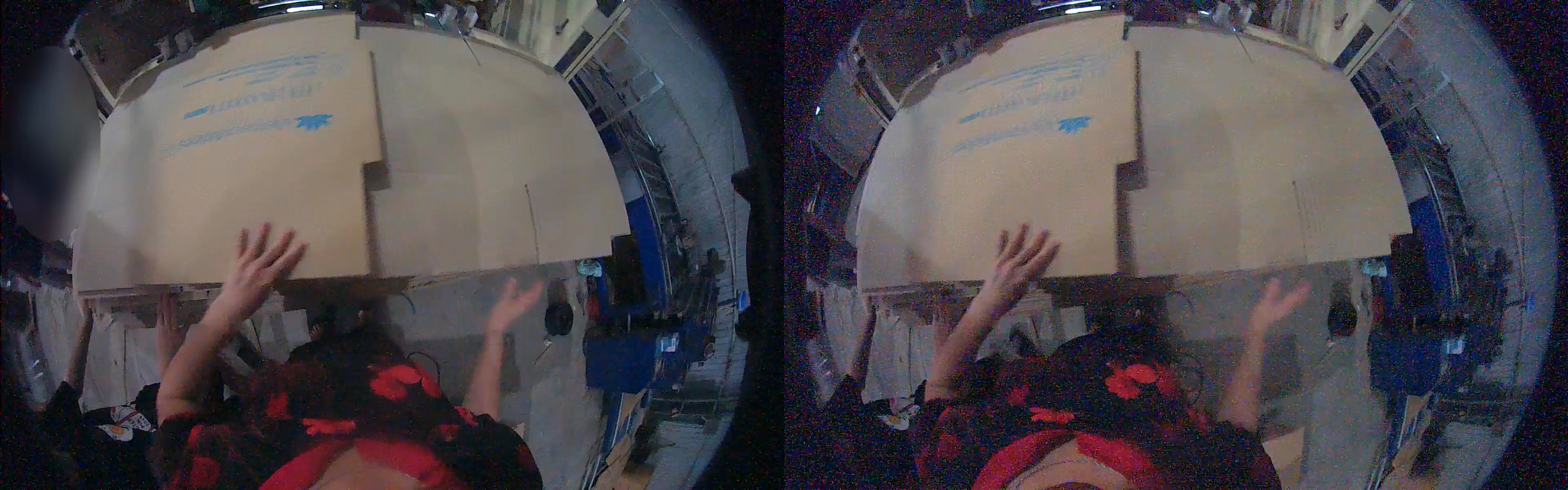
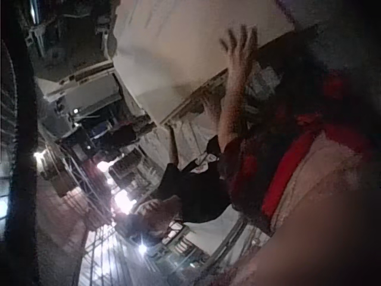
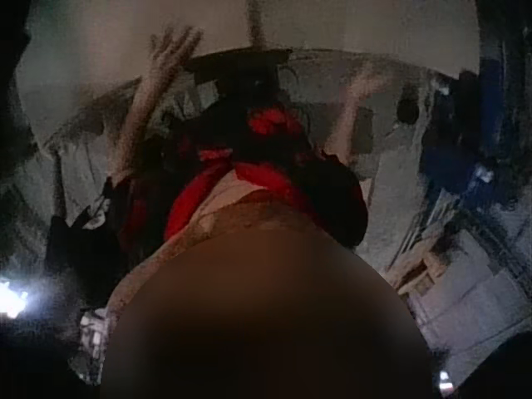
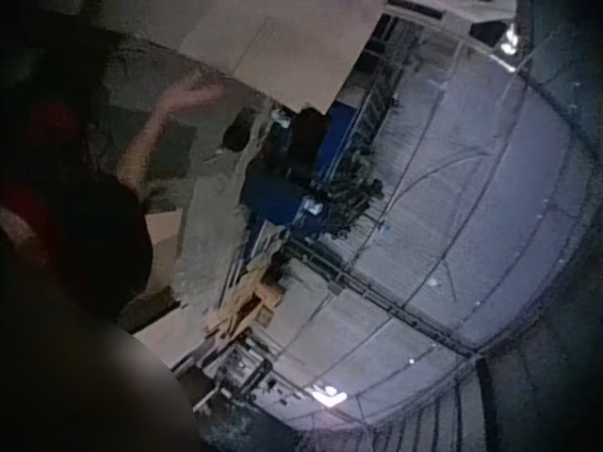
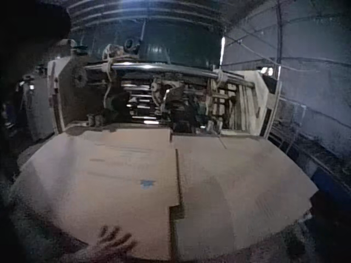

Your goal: The person repeatedly picks up flat cardboard sheets from a stack and feeds them into a machine. A coworker assists by holding the stack and handing over sheets. The person aligns each sheet and places it into the machine's intake area.

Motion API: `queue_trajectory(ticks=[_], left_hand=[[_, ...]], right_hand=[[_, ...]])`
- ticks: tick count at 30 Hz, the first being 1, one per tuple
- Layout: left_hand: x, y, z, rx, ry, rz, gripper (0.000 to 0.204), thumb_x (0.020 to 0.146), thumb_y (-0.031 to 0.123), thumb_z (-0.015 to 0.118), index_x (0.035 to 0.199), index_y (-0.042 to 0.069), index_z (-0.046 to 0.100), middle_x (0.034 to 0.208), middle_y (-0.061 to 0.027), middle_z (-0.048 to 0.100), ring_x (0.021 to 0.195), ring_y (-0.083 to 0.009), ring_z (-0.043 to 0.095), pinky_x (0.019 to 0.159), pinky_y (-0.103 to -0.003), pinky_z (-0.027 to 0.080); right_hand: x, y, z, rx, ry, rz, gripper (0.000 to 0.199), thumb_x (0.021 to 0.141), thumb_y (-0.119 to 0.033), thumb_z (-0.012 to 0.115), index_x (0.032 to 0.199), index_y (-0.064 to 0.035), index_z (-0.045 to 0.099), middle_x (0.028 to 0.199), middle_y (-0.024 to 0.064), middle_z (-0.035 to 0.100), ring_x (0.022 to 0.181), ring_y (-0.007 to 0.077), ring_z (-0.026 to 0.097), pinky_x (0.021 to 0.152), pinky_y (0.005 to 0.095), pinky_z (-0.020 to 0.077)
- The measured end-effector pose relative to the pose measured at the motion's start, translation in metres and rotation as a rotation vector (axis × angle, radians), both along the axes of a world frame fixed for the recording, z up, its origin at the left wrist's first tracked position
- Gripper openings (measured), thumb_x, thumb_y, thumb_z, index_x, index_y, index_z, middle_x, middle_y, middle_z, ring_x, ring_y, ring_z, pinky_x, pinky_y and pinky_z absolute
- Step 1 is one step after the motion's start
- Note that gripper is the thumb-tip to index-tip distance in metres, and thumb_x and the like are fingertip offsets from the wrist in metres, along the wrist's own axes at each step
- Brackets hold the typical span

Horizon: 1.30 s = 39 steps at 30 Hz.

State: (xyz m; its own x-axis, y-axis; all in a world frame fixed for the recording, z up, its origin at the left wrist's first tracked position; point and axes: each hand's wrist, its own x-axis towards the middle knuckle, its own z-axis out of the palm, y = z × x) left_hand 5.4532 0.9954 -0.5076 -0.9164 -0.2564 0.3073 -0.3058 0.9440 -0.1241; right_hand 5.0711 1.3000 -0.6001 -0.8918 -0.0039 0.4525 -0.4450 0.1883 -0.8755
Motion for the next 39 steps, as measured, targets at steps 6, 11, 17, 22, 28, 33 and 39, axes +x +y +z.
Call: queue_trajectory(ticks=[6, 11, 17, 22, 28, 33, 39], left_hand=[[0.106, -0.032, 0.001, 0.243, -0.26, 0.23, 0.105, 0.064, 0.037, 0.081, 0.147, 0.019, 0.021, 0.151, -0.0049, 0.023, 0.14, -0.0293, 0.018, 0.108, -0.056, 0.017], [0.127, -0.03, -0.035, 0.157, -0.286, 0.311, 0.118, 0.056, 0.032, 0.086, 0.148, 0.015, 0.014, 0.152, -0.0075, 0.02, 0.14, -0.0289, 0.016, 0.109, -0.055, 0.015], [0.102, -0.022, -0.052, 0.052, -0.245, 0.234, 0.076, 0.083, 0.034, 0.064, 0.146, 0.018, 0.024, 0.151, -0.0046, 0.024, 0.14, -0.0312, 0.015, 0.109, -0.055, 0.014], [0.089, -0.01, -0.048, 0.088, -0.107, 0.204, 0.06, 0.094, 0.044, 0.044, 0.146, 0.021, 0.026, 0.151, -0.0035, 0.025, 0.14, -0.0333, 0.013, 0.109, -0.056, 0.013], [0.076, -0.011, -0.008, -0.02, -0.291, 0.244, 0.064, 0.09, 0.048, 0.048, 0.145, 0.023, 0.028, 0.15, -0.0033, 0.026, 0.138, -0.0322, 0.022, 0.109, -0.057, 0.014], [0.082, -0.014, -0.021, 0.257, 0.002, 0.128, 0.05, 0.085, 0.02, 0.059, 0.133, 0.017, 0.047, 0.139, -0.0107, 0.043, 0.125, -0.0442, 0.037, 0.097, -0.07, 0.021], [0.112, -0.029, -0.07, -0.448, -0.451, 0.129, 0.041, 0.093, 0.024, 0.041, 0.133, 0.022, 0.048, 0.135, -0.0058, 0.048, 0.13, -0.0321, 0.035, 0.104, -0.062, 0.022]], right_hand=[[-0.096, 0.114, -0.028, -0.408, -0.426, 0.183, 0.053, 0.087, -0.026, 0.059, 0.13, -0.001, 0.042, 0.13, 0.013, 0.046, 0.116, 0.0282, 0.048, 0.098, 0.0432, 0.0403], [-0.136, 0.094, 0.017, -0.614, -0.628, 0.204, 0.046, 0.085, -0.018, 0.062, 0.125, -0.0009, 0.046, 0.123, 0.0116, 0.053, 0.113, 0.0262, 0.052, 0.094, 0.0435, 0.0448], [-0.073, 0.022, 0.151, -0.159, -0.241, 0.155, 0.043, 0.083, -0.01, 0.064, 0.123, -0.0022, 0.051, 0.12, 0.0149, 0.056, 0.106, 0.0271, 0.057, 0.086, 0.0414, 0.0506], [0.009, -0.079, 0.136, 0.539, 0.687, 0.913, 0.041, 0.083, -0.01, 0.06, 0.122, -0.0023, 0.052, 0.125, 0.013, 0.055, 0.111, 0.0303, 0.054, 0.095, 0.0436, 0.0417], [0.05, -0.132, 0.065, 0.944, 1.195, 0.751, 0.04, 0.081, -0.011, 0.058, 0.121, -0.0164, 0.058, 0.128, 0.006, 0.054, 0.117, 0.0278, 0.05, 0.09, 0.0421, 0.04], [0.042, -0.128, 0.062, 0.969, 1.171, 0.741, 0.041, 0.08, -0.011, 0.059, 0.121, -0.0162, 0.058, 0.126, 0.0058, 0.055, 0.114, 0.0285, 0.052, 0.089, 0.0428, 0.0398], [0.045, -0.125, 0.065, 1.091, 1.058, 0.766, 0.046, 0.08, -0.009, 0.059, 0.125, -0.016, 0.056, 0.132, 0.0061, 0.051, 0.121, 0.0308, 0.047, 0.094, 0.0455, 0.0361]])
